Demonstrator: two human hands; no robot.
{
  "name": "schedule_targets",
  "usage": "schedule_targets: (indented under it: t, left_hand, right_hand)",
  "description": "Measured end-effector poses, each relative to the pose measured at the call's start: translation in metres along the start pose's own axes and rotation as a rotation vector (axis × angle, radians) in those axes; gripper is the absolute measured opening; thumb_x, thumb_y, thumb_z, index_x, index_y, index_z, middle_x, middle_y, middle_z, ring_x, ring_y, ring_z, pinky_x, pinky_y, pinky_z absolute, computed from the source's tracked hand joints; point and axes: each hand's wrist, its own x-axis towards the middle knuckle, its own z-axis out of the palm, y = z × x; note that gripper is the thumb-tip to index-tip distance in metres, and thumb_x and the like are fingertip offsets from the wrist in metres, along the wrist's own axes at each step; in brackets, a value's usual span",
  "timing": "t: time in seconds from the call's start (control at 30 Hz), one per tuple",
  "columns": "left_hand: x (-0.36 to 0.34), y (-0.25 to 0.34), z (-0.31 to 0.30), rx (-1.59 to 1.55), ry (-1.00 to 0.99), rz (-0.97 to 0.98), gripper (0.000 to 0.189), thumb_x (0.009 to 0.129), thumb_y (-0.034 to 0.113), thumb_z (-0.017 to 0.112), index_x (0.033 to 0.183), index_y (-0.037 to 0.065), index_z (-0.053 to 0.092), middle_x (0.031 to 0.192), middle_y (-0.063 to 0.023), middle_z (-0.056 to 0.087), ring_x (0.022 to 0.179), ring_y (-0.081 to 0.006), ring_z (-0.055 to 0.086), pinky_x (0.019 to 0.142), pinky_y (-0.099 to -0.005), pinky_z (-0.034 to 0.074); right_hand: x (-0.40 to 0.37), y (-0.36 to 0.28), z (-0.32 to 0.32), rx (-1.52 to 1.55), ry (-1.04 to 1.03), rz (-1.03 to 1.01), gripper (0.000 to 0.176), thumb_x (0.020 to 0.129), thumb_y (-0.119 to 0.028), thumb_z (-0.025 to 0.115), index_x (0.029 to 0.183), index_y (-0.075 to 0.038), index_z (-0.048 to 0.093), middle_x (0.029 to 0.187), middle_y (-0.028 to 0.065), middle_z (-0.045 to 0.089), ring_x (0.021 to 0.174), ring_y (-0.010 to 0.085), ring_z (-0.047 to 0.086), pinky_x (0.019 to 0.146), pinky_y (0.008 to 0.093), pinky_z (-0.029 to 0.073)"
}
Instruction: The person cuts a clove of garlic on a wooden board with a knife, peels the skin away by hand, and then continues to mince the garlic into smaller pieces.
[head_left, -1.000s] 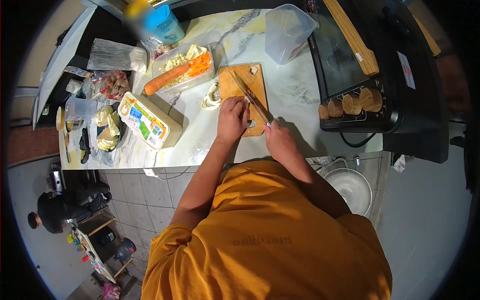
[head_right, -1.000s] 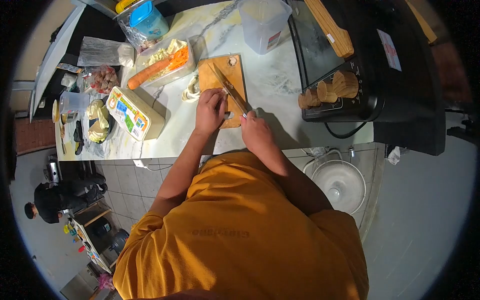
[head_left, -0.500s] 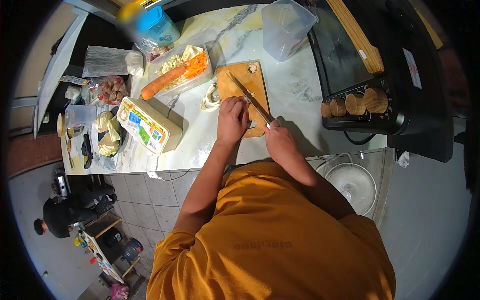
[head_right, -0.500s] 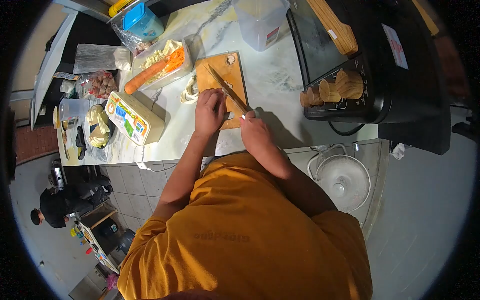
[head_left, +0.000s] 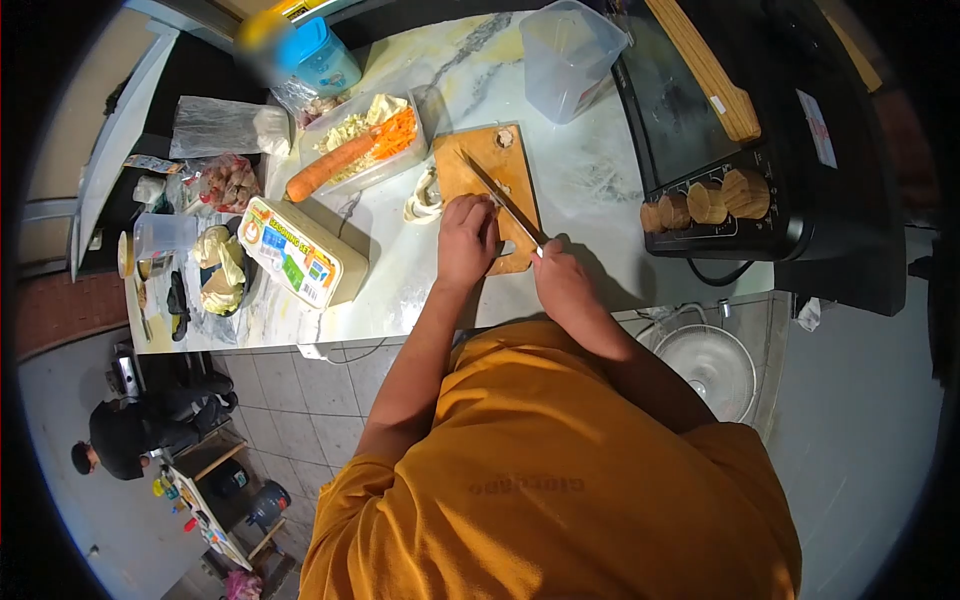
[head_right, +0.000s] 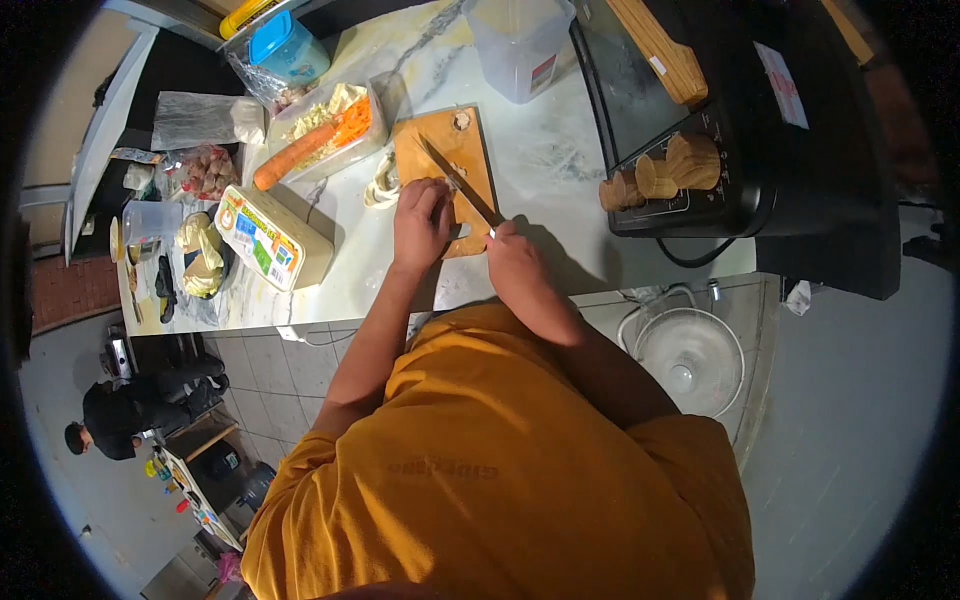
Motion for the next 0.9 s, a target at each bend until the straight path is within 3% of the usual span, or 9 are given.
schedule_targets:
  t: [0.27, 0.63, 0.9]
  left_hand:
    - [-0.002, 0.006, -0.002, 0.001, -0.012, -0.052, 0.015, 0.079, 0.0, 0.064, 0.094, 0.0, 0.062, 0.097, -0.0156, 0.064, 0.095, -0.0348, 0.058, 0.085, -0.0399, 0.047]
    - [-0.004, 0.003, -0.005, 0.029, -0.032, 0.032, 0.015, 0.08, 0.002, 0.065, 0.094, -0.001, 0.064, 0.103, -0.0151, 0.063, 0.098, -0.033, 0.058, 0.087, -0.0392, 0.048]
    - [-0.006, 0.002, -0.003, -0.004, -0.002, 0.008, 0.014, 0.079, 0.0, 0.066, 0.094, -0.001, 0.064, 0.097, -0.0145, 0.061, 0.095, -0.0331, 0.057, 0.085, -0.0395, 0.047]
  right_hand:
    - [-0.005, 0.003, -0.003, -0.023, 0.009, -0.018, 0.032, 0.097, -0.028, 0.049, 0.095, 0.004, 0.047, 0.076, 0.028, 0.063, 0.076, 0.0464, 0.062, 0.067, 0.0532, 0.049]
    - [-0.004, 0.003, -0.003, 0.012, 0.04, -0.001, 0.032, 0.097, -0.028, 0.048, 0.095, 0.004, 0.048, 0.077, 0.0285, 0.063, 0.074, 0.0469, 0.062, 0.066, 0.0534, 0.049]
    - [-0.003, 0.006, 0.0, 0.017, 0.091, -0.065, 0.032, 0.097, -0.028, 0.048, 0.095, 0.004, 0.048, 0.075, 0.0277, 0.062, 0.073, 0.0466, 0.061, 0.067, 0.0534, 0.048]
